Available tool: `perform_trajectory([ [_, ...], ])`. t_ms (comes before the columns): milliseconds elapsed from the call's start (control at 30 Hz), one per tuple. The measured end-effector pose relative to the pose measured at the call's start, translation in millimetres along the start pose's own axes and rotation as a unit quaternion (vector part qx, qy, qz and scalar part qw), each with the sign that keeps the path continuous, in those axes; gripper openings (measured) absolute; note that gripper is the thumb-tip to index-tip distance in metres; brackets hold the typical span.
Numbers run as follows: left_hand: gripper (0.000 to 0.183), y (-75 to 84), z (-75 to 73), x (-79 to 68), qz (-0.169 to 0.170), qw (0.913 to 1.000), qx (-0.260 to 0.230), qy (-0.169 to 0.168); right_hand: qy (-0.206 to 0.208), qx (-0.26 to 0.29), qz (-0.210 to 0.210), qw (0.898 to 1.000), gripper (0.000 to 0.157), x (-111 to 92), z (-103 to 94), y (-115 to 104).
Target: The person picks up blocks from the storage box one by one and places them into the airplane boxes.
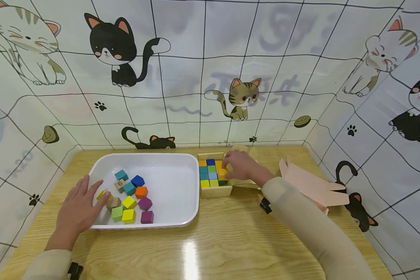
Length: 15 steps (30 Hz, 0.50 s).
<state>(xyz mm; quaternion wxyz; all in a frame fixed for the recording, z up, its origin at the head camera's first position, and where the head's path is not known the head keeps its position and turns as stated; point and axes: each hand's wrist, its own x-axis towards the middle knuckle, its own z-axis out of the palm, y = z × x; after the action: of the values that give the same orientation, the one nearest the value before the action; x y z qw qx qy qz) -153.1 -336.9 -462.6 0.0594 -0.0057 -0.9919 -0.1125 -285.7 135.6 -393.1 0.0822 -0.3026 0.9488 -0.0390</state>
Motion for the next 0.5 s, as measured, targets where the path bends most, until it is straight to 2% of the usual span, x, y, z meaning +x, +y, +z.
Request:
perform_trajectory([
  [267,0.068,-0.3,1.7,0.3,-0.002,1.0000,0.002,-0.004,-0.017,0.017,-0.004,1.000,0.028,-4.0,8.2,-1.0],
  [500,0.068,1.0,-0.3,0.8,-0.004,1.0000,0.005,-0.004,-0.030,0.009,0.000,0.999,0.025,-5.5,13.2,-2.7],
])
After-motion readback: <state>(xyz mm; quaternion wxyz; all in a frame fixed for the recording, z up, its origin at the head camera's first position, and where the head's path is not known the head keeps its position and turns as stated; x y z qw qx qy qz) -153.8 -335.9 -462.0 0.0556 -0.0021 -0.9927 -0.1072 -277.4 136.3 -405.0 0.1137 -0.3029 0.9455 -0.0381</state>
